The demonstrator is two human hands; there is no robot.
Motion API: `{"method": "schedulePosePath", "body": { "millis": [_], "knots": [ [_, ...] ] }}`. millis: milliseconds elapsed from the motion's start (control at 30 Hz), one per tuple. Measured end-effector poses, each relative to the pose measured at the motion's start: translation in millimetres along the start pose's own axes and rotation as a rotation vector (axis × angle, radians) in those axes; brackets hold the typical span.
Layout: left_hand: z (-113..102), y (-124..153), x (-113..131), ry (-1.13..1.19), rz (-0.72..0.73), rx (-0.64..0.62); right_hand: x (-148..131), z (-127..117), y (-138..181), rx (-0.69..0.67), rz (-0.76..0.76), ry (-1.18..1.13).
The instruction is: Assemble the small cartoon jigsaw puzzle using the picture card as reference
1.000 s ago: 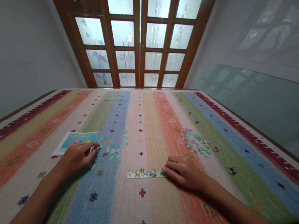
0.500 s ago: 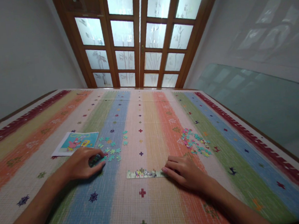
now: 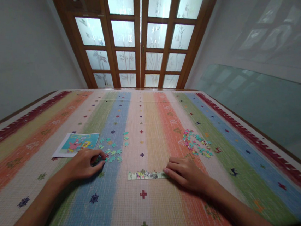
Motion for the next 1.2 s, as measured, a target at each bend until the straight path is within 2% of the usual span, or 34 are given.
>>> {"method": "schedulePosePath", "body": {
  "millis": [567, 800, 1000, 1200],
  "knots": [
    [-5.7, 0.7, -1.4, 0.026, -0.046, -0.035, 0.3, -0.7, -0.1, -0.012, 0.002, -0.001],
    [-13.0, -2.1, 9.5, 0.077, 0.05, 0.053, 0.4, -0.8, -0.3, 0.002, -0.01, 0.007],
    [-20.5, -4.6, 8.7, 0.255, -0.037, 0.105, 1.5, -1.9, -1.5, 0.04, -0.024, 0.015],
    [-15.9, -14.5, 17.0, 0.38, -0.106, 0.17, 5.0, -4.0, -5.7, 0.072, 0.013, -0.045]
  ]
}}
Point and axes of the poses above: each hand's wrist, its own y-axis away from the middle knuckle, its own z-axis out of the palm, x = y × z, the point moved 3 cm from there along -y, towards the middle knuckle, and after that the axes turned 5 degrees about -x, right-handed, at the moved point
